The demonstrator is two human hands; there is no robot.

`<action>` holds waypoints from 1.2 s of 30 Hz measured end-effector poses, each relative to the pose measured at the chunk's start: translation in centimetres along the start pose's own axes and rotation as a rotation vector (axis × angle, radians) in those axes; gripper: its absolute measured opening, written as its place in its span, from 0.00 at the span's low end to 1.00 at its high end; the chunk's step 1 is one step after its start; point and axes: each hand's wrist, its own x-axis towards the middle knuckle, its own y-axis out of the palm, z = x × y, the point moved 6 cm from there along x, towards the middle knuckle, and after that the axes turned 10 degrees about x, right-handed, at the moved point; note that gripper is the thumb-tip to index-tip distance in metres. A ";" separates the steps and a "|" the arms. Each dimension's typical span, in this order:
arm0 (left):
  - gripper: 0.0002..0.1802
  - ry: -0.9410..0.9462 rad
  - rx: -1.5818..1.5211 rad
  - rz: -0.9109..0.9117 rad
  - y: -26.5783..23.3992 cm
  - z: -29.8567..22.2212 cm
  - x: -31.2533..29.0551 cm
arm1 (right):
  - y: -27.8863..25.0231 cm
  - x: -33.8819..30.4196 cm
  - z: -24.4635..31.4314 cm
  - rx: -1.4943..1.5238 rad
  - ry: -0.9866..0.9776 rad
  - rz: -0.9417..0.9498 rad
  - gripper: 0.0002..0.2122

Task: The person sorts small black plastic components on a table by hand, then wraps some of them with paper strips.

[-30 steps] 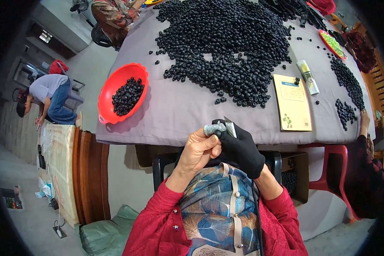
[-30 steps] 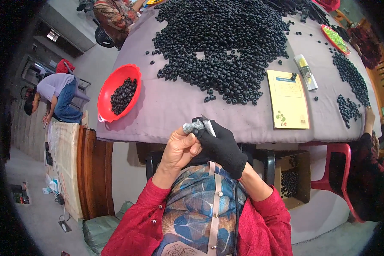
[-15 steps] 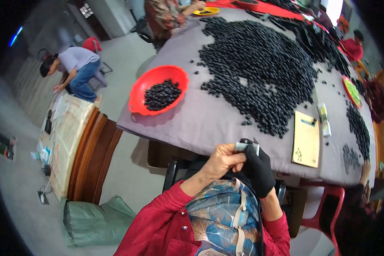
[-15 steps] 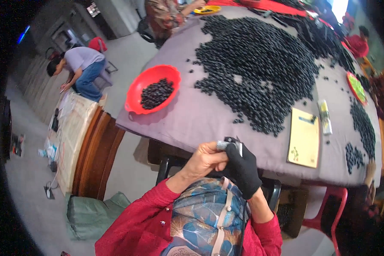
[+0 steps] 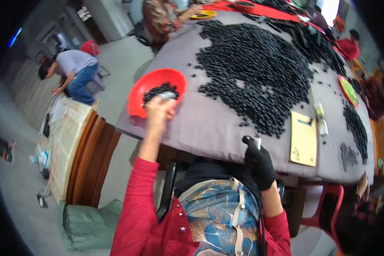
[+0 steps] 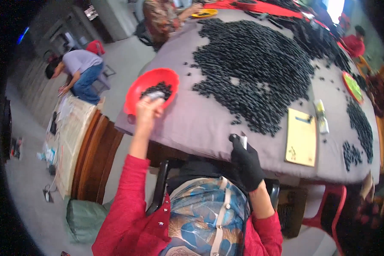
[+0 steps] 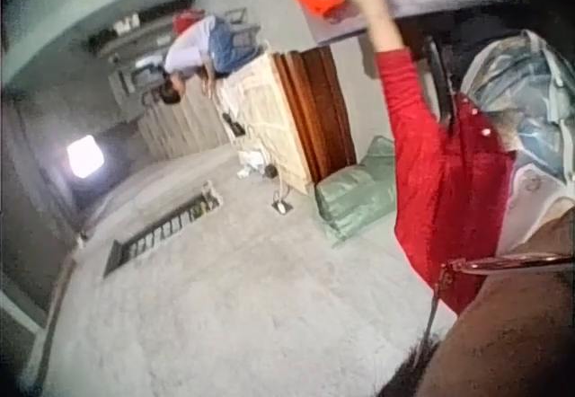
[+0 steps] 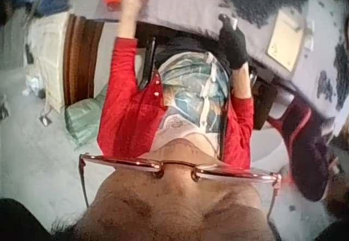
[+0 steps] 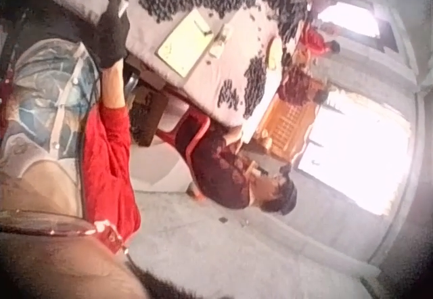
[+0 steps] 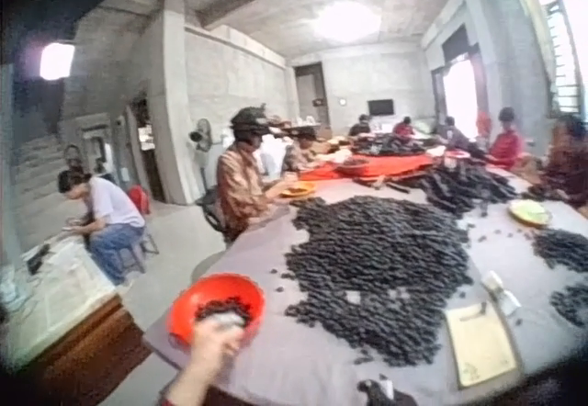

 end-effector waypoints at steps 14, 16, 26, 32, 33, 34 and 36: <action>0.10 0.290 0.256 0.540 13.9 -2.2 -12.9 | -2.2 0.7 0.1 0.121 -0.035 0.004 0.12; 0.10 0.301 0.132 0.657 17.0 -2.8 -16.0 | -3.0 1.5 0.1 -0.081 -0.256 -0.019 0.13; 0.18 0.012 -0.190 0.542 18.5 -0.4 -16.9 | -2.5 0.7 1.4 -0.601 -0.709 -0.115 0.22; 0.17 -0.086 -0.142 0.659 18.7 -0.3 -16.4 | -3.6 1.2 0.6 -0.351 -0.643 -0.183 0.19; 0.16 -0.074 -0.117 0.675 18.7 -0.3 -16.4 | -3.4 1.1 0.7 -0.273 -0.578 -0.201 0.19; 0.16 -0.063 -0.093 0.692 18.7 -0.3 -16.4 | -3.3 1.1 0.6 -0.194 -0.512 -0.219 0.19; 0.16 -0.090 -0.101 0.686 18.6 -0.1 -16.6 | -3.3 1.2 0.3 -0.174 -0.487 -0.214 0.20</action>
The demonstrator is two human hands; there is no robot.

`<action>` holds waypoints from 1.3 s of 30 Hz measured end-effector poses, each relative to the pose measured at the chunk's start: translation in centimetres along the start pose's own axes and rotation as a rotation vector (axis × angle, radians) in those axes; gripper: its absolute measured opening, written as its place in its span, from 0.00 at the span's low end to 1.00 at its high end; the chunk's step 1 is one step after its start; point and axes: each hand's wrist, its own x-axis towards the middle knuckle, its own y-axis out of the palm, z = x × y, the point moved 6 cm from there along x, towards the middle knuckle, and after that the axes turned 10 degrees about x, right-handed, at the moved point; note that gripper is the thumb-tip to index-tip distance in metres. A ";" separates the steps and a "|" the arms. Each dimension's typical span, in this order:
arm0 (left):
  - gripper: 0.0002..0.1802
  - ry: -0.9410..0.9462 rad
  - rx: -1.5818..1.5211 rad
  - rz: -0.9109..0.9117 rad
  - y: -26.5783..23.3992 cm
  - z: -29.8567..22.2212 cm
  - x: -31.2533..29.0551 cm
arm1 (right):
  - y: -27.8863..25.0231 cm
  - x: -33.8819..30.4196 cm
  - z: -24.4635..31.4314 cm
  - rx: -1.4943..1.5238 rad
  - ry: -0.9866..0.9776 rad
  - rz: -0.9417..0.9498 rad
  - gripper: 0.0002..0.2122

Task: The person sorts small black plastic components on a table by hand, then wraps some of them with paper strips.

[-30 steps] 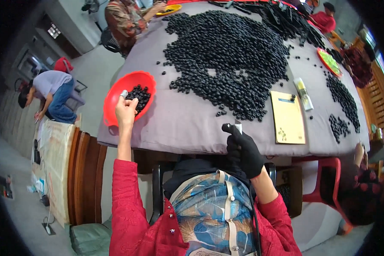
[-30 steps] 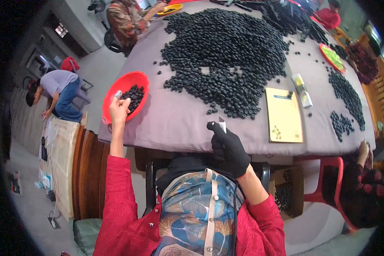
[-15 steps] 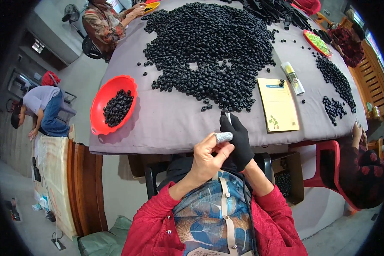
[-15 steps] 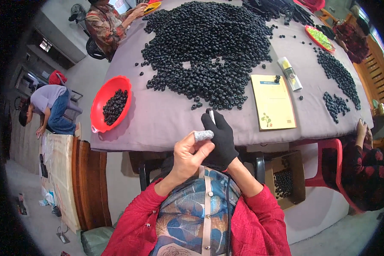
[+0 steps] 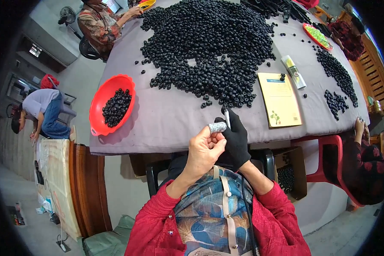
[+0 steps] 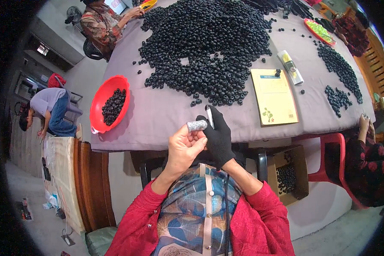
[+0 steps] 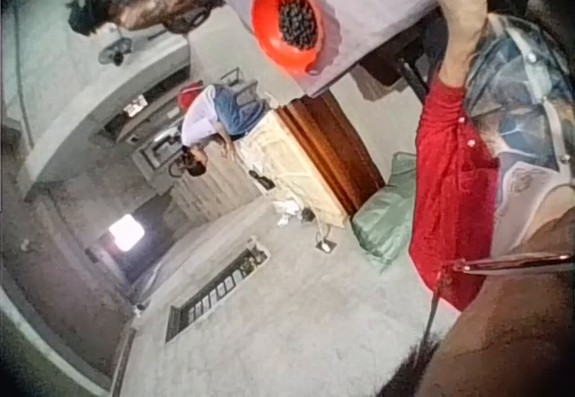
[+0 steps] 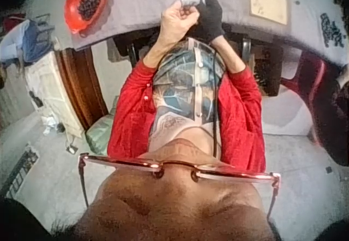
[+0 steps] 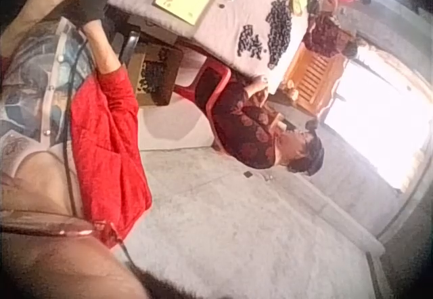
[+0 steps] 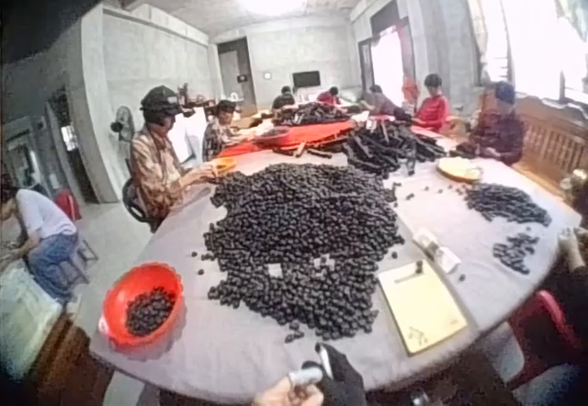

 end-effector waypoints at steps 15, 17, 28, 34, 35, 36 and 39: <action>0.16 0.085 0.379 -0.031 -0.7 0.1 -0.3 | -0.1 -0.5 0.0 -0.295 -0.196 -0.016 0.22; 0.16 0.113 0.401 -0.048 -0.6 -0.2 -0.4 | 0.3 -0.6 0.3 -0.324 -0.215 0.010 0.22; 0.16 0.500 0.482 0.016 1.6 -4.1 -2.2 | 0.2 0.2 0.7 -0.178 -0.037 0.137 0.24; 0.16 0.558 0.509 -0.009 2.3 -3.3 -2.7 | 0.5 -0.3 -0.5 0.054 0.200 0.264 0.19; 0.16 0.546 0.514 -0.034 2.3 -3.0 -2.6 | 0.3 -0.2 -0.8 0.052 0.201 0.269 0.19; 0.15 0.537 0.519 -0.058 2.3 -2.8 -2.4 | 0.2 0.1 -0.5 -0.058 0.078 0.327 0.20; 0.13 0.471 0.451 -0.039 2.3 -2.1 -1.3 | -0.6 1.0 -1.4 0.125 0.181 0.233 0.17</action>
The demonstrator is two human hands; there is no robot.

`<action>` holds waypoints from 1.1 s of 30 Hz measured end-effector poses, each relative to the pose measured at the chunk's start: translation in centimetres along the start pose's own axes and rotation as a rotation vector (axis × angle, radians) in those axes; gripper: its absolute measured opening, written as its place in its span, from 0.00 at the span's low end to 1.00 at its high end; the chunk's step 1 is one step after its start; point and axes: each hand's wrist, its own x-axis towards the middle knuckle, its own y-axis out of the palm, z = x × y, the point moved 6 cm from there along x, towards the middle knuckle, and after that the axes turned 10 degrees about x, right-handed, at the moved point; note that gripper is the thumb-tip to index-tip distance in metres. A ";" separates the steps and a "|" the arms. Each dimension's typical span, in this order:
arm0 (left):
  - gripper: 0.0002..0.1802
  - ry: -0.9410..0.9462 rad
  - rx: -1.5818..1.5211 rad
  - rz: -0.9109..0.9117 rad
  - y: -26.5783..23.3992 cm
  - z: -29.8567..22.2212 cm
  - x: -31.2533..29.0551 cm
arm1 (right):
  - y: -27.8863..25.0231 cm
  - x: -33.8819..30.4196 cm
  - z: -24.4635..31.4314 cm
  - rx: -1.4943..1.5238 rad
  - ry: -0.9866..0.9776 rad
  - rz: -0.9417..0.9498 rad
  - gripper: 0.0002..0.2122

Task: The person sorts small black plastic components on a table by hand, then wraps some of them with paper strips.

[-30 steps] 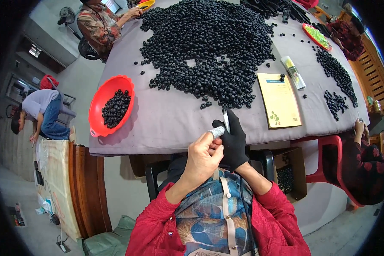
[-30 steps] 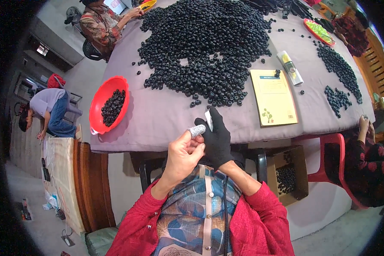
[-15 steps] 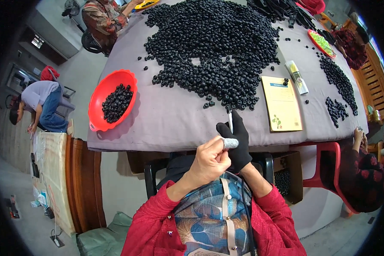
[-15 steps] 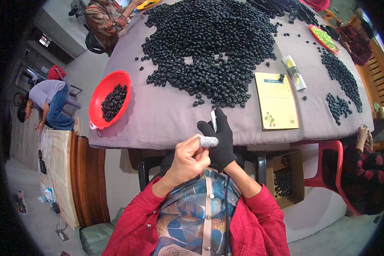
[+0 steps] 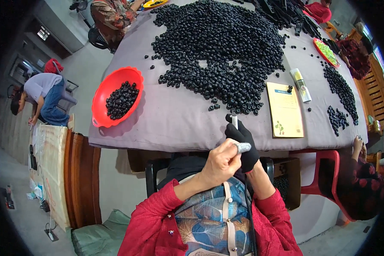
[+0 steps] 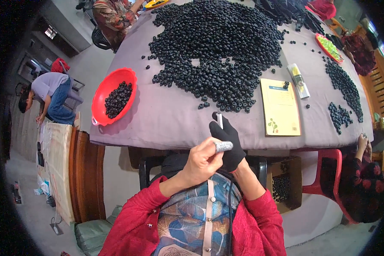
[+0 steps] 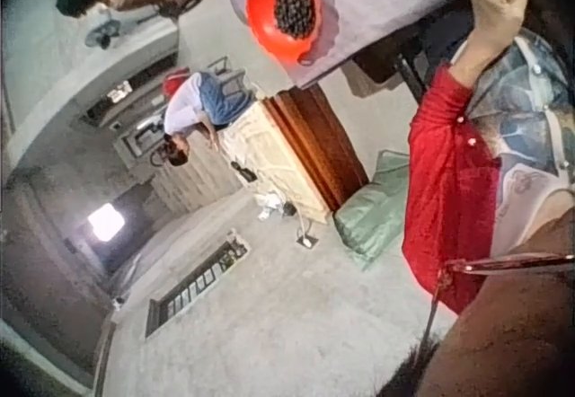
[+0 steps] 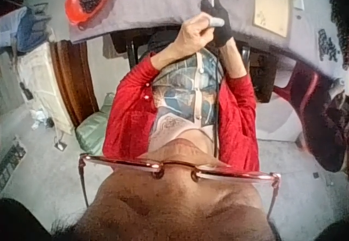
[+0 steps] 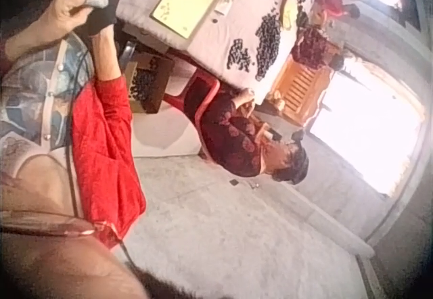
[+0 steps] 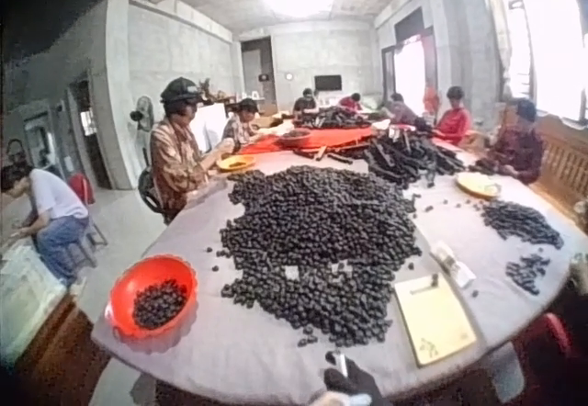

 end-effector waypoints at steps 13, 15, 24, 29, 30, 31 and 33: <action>0.11 -0.299 0.653 -0.056 -2.3 13.3 6.2 | -1.7 0.5 0.3 0.083 0.176 -0.200 0.13; 0.10 -0.283 0.675 -0.031 -2.0 13.4 6.7 | -1.7 0.4 0.5 0.091 0.176 -0.200 0.13; 0.08 -0.312 0.032 -0.045 -3.3 14.3 4.3 | -1.0 0.3 0.2 0.086 0.190 -0.176 0.13; 0.09 -0.569 -0.868 0.023 -2.0 8.5 0.5 | -0.6 -0.2 0.3 -0.112 0.110 -0.183 0.15; 0.09 -0.568 -0.868 0.017 -2.1 8.2 0.1 | -0.1 -0.3 0.8 -0.270 0.018 -0.098 0.16; 0.10 -0.543 -0.951 0.030 -2.0 7.8 -0.2 | 0.6 -0.4 1.3 -0.428 -0.075 -0.013 0.18; 0.10 -0.542 -1.073 0.027 -2.0 7.0 -0.6 | 1.8 -0.9 2.1 -0.428 -0.085 0.035 0.19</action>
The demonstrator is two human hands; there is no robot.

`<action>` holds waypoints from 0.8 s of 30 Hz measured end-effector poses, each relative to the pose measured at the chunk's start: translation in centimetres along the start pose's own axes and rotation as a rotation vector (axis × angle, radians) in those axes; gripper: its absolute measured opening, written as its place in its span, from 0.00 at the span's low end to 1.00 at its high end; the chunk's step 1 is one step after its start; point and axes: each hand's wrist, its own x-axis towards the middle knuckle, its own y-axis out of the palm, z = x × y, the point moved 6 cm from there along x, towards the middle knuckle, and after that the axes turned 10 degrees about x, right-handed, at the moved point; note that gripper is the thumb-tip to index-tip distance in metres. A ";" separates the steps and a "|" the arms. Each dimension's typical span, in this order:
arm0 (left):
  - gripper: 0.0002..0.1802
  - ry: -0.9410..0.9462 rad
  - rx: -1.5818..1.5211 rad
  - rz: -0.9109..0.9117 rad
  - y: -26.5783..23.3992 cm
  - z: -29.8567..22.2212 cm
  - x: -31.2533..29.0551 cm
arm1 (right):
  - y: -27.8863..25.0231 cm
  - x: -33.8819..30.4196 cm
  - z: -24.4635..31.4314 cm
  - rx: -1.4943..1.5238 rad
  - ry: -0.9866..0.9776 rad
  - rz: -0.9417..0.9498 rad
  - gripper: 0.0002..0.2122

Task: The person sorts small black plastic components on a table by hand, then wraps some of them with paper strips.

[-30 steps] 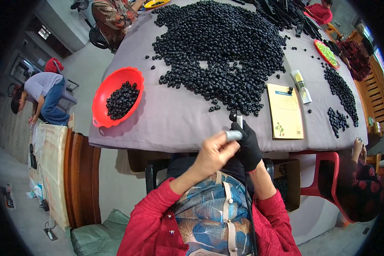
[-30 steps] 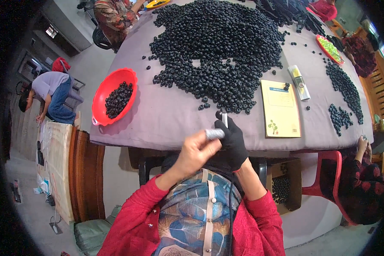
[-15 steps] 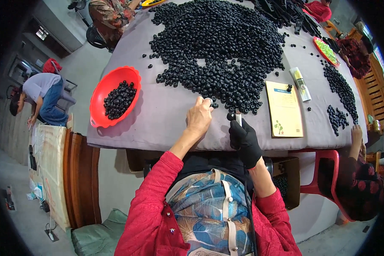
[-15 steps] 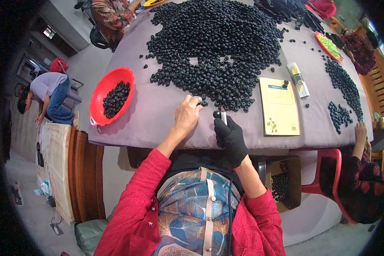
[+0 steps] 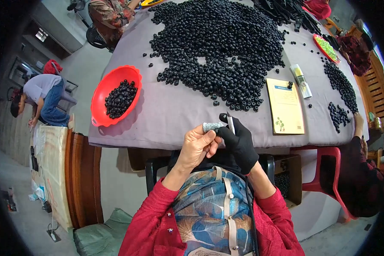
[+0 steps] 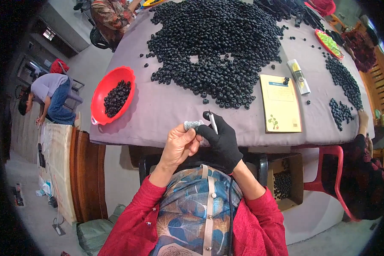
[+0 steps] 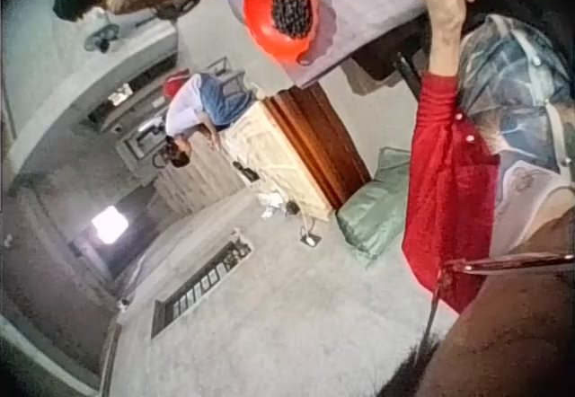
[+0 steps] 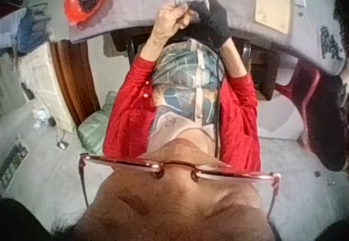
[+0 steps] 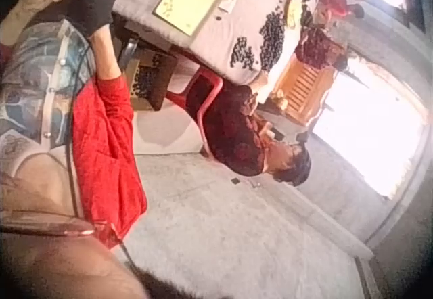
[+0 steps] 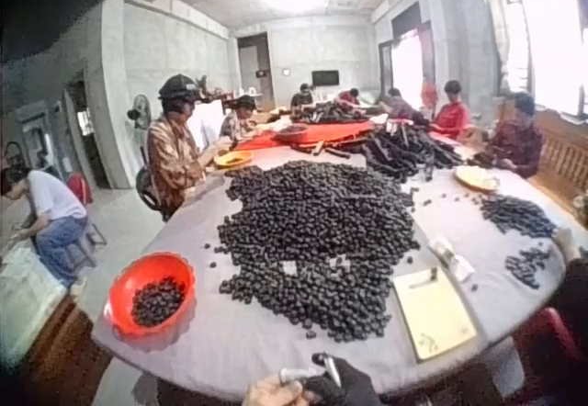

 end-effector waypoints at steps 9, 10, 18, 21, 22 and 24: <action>0.08 -0.051 -0.111 -0.072 0.2 -0.2 -1.5 | 0.9 -0.6 0.3 0.098 0.087 0.028 0.23; 0.08 -0.051 -0.114 -0.073 0.4 -0.5 -1.7 | 1.1 -0.7 1.1 0.187 0.175 -0.007 0.23; 0.04 -0.028 0.026 -0.082 1.2 -2.4 -2.4 | 1.6 -1.4 3.2 0.188 0.067 -0.010 0.23; 0.07 0.025 0.084 -0.061 0.5 -2.8 -2.7 | 0.7 -1.8 3.8 0.147 0.005 -0.035 0.20; 0.07 0.025 0.086 -0.062 0.2 -2.7 -2.7 | 0.2 -2.0 3.9 0.111 -0.054 -0.020 0.19; 0.09 0.084 0.054 -0.039 -0.1 -3.1 -2.5 | 0.4 -2.3 5.0 0.033 -0.115 0.018 0.17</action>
